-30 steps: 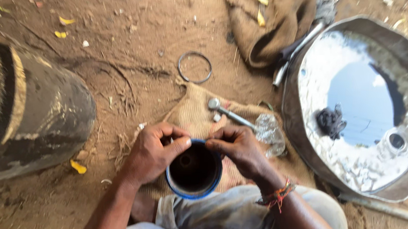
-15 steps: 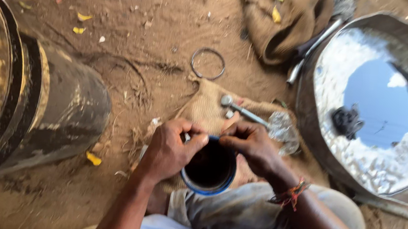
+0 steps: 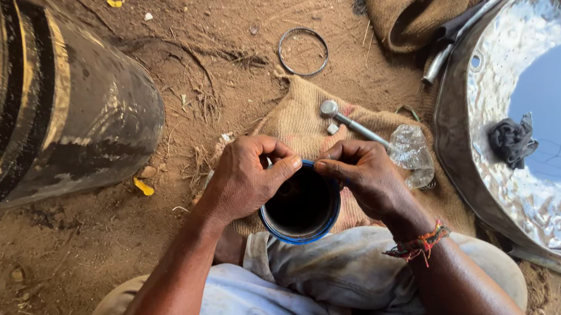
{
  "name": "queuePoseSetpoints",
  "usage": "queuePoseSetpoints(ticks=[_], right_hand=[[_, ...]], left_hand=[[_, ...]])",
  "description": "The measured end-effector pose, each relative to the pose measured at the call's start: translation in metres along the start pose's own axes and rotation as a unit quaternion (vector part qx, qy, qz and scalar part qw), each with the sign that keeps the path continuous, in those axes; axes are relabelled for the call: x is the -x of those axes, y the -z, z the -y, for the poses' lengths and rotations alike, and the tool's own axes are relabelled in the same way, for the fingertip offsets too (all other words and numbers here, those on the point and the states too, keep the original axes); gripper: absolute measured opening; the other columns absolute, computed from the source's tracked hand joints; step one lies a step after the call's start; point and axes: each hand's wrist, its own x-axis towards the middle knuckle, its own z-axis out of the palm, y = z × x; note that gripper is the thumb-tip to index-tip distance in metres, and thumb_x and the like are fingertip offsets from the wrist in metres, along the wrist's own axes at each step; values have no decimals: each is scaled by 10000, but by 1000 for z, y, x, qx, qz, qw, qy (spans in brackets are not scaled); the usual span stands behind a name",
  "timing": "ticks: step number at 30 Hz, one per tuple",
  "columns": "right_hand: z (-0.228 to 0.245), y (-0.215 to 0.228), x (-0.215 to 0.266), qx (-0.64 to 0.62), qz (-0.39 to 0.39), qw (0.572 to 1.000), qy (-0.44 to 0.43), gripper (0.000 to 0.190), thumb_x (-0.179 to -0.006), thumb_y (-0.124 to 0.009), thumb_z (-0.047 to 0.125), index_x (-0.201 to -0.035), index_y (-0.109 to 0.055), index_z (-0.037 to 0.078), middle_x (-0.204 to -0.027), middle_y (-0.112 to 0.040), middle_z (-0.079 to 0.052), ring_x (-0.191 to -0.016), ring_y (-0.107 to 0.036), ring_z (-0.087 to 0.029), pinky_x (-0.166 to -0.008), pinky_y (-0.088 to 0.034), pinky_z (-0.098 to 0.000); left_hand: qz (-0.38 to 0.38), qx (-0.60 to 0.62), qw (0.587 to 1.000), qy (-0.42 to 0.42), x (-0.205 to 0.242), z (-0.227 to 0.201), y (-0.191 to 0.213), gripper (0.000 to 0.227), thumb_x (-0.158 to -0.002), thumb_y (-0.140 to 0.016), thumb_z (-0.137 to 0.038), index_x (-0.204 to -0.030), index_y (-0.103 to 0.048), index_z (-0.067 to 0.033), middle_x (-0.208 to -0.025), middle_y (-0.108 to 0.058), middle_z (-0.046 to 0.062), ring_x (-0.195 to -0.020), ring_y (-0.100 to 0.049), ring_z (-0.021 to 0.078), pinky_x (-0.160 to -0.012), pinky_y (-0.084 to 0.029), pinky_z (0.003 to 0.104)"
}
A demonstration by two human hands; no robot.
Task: The person cleans and reassembles a cylindrical mechanical component by wiping the internal and external surfaces with a cloth, applying a blue sealant from a tube, and fitting internal seals and rings by hand.
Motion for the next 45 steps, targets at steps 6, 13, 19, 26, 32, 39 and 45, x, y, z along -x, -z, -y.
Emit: queuePoseSetpoints(ticks=[6,13,19,26,32,39,45], right_hand=[[0,4,7,-19,37,999,-23,177,-917,-765,171,-937,-753,-4,-819,-700,-14,-731,-610,-73,-664,-515,-245],[12,-2,15,63,19,998,2,168,-884,-763,90,-1000,-768,-31,-846,-726,-29,-748,-632,-74,-681,-538,-241],[14,-8,12,86,2,996,0,150,-888,-759,87,-981,-770,-30,-820,-720,-27,-727,-632,-73,-659,-541,-236],[7,-11,12,53,20,998,9,114,-900,-745,87,-940,-752,-20,-840,-725,-12,-757,-647,-61,-693,-557,-232],[12,-12,4,62,-1,998,28,108,-905,-757,88,-917,-744,-18,-819,-711,-10,-737,-621,-59,-662,-521,-228],[-3,-3,20,-27,-19,999,-1,137,-920,-750,121,-946,-749,-13,-813,-714,-28,-707,-620,-84,-646,-509,-244],[-4,5,20,-58,-3,998,-24,131,-927,-730,109,-984,-735,-9,-841,-720,-35,-724,-648,-93,-669,-533,-246]], left_hand=[[-9,-29,998,-54,4,2,0,199,-861,-774,-241,-869,-766,-42,-806,-763,97,-764,-747,201,-704,-572,353],[4,-23,999,-27,7,0,-5,227,-836,-793,-293,-856,-758,-70,-785,-729,68,-716,-721,203,-648,-565,360],[-32,-111,992,-42,5,-6,-9,297,-784,-848,-347,-757,-721,-80,-688,-656,58,-723,-640,252,-690,-519,422],[-16,-147,989,5,5,-10,-9,297,-758,-853,-354,-739,-715,-91,-666,-668,59,-727,-639,252,-688,-521,424],[-30,-153,987,30,-2,-12,-13,262,-764,-839,-326,-724,-721,-95,-675,-697,63,-749,-656,246,-739,-541,415],[-12,-83,996,16,3,-2,-10,261,-800,-817,-319,-782,-741,-70,-663,-720,69,-597,-699,163,-591,-560,332],[10,-54,998,20,4,-2,-6,240,-810,-804,-291,-823,-754,-57,-682,-732,65,-612,-707,133,-586,-564,314]])
